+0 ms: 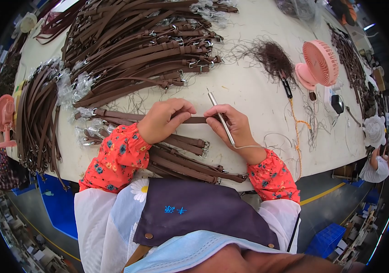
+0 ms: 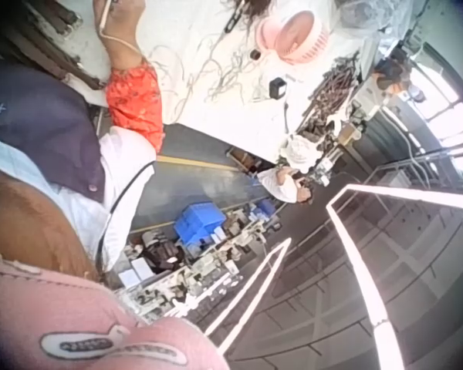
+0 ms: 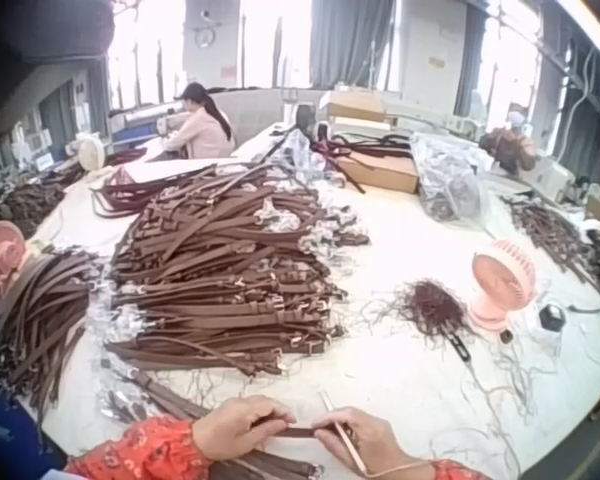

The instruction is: Use a precision tooling knife to trim and finish small leather straps with buckles.

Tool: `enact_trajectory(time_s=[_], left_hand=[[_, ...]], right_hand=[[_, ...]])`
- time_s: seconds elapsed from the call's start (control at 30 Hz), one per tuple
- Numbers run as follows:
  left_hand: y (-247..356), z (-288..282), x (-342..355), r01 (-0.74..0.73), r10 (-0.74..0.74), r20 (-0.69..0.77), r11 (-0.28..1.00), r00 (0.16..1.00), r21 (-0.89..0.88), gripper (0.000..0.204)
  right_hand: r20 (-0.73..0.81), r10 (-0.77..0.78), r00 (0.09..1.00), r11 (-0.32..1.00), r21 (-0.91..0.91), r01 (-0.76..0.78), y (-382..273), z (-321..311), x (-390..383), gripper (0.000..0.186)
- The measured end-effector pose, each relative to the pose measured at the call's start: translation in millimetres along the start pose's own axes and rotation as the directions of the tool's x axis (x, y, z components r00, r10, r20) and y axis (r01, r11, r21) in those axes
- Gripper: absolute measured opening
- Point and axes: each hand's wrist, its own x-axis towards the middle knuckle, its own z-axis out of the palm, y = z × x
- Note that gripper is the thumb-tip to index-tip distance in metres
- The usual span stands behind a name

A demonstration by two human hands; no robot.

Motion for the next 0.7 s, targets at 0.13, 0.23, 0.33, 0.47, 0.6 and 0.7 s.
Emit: enact_trajectory(time_s=[0.13,0.23,0.33,0.47,0.6,0.7], left_hand=[[-1,-5,0,0.073,-0.073,-0.075,0.997,0.994,-0.005,0.016],[4,-3,0,-0.014,0.022,-0.093,0.996,0.995,0.088,0.016],[1,0,1,-0.007,0.010,-0.057,0.999,0.998,0.040,0.016],[-9,-2,-1,0.120,-0.120,0.002,0.988,0.993,-0.099,0.015],[-16,1,1,-0.264,0.291,-0.054,0.921,0.955,0.286,0.014],[-15,4,3,-0.359,0.415,0.015,0.766,0.909,0.533,0.010]], right_hand=[[-0.110,0.025,0.994,0.996,0.093,-0.014,5,0,1,0.016],[-0.121,0.097,0.988,0.986,0.144,-0.079,2,0,1,0.014],[-0.132,0.094,0.987,0.991,0.107,-0.080,-1,-2,0,0.014],[-0.131,-0.042,0.991,0.998,0.037,0.047,1,0,-1,0.015],[-0.115,-0.086,0.990,0.996,0.012,0.088,0,1,0,0.016],[-0.115,-0.062,0.991,0.998,0.017,0.065,1,1,0,0.016]])
